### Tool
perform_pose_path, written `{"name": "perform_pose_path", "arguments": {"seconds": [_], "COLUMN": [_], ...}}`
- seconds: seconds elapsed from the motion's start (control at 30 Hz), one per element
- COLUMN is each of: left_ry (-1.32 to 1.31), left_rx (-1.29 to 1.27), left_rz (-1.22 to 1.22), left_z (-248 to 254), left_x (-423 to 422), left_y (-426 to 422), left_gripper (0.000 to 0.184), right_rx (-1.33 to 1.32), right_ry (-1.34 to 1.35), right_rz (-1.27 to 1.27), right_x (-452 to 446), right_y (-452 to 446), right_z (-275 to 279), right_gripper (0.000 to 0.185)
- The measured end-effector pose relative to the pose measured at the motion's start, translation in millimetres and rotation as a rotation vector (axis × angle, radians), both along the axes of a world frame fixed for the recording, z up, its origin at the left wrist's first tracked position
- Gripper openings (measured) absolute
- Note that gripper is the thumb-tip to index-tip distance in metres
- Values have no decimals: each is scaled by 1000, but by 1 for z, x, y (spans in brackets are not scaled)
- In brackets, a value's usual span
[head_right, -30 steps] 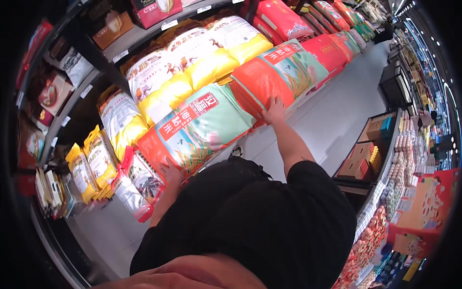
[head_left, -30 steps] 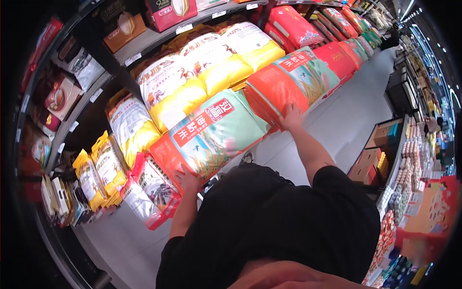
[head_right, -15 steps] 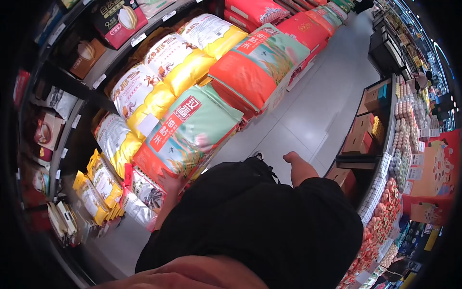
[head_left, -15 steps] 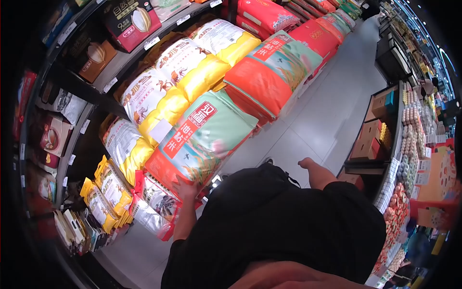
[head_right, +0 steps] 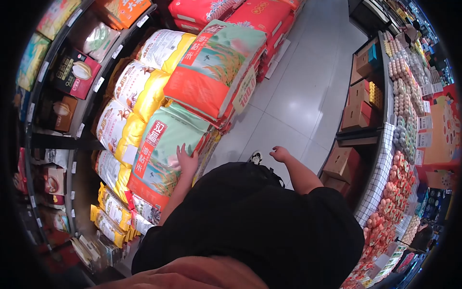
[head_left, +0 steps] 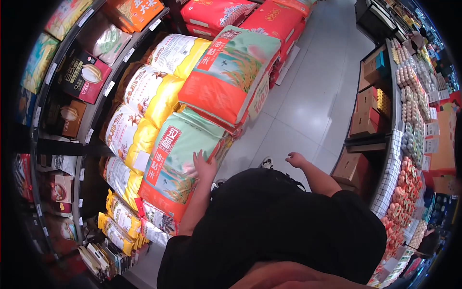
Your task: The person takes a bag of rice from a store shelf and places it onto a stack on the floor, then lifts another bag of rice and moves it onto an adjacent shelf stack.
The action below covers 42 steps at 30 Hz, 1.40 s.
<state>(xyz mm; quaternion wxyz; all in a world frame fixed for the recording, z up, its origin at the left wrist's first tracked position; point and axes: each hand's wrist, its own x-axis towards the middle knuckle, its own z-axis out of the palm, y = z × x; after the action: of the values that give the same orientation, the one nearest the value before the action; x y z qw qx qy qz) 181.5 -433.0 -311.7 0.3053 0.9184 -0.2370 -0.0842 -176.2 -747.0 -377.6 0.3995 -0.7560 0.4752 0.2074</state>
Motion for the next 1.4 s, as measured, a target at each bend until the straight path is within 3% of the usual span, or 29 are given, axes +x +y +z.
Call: {"name": "perform_pose_path", "arguments": {"seconds": [0.1,0.33,0.57,0.7,0.93,1.1,1.4], "left_ry": [221,135,-41,-73,-126,53,232], "left_rx": [-221,-190,-159,-197,-132,150,245], "left_rz": [14,80,85,101,137,163,194], "left_z": [30,10,47,62,59,41,14], "left_x": [-12,6,73,145,259,308,342], "left_y": [-87,-172,-190,-220,-285,-297,-291], "left_gripper": [72,71,64,58,54,63,74], "right_rx": [-9,-10,136,314,251,243,246], "right_ry": [81,124,75,-87,-370,-545,-628], "right_rz": [-81,-445,-632,-788,-764,-835,-782], "right_x": [-66,-209,-216,-144,-9,84,285], "right_y": [-36,-98,-115,-134,-227,-296,-383], "right_z": [-33,-116,-147,-99,-10,54,80], "right_gripper": [56,49,45,54,60,68,82]}}
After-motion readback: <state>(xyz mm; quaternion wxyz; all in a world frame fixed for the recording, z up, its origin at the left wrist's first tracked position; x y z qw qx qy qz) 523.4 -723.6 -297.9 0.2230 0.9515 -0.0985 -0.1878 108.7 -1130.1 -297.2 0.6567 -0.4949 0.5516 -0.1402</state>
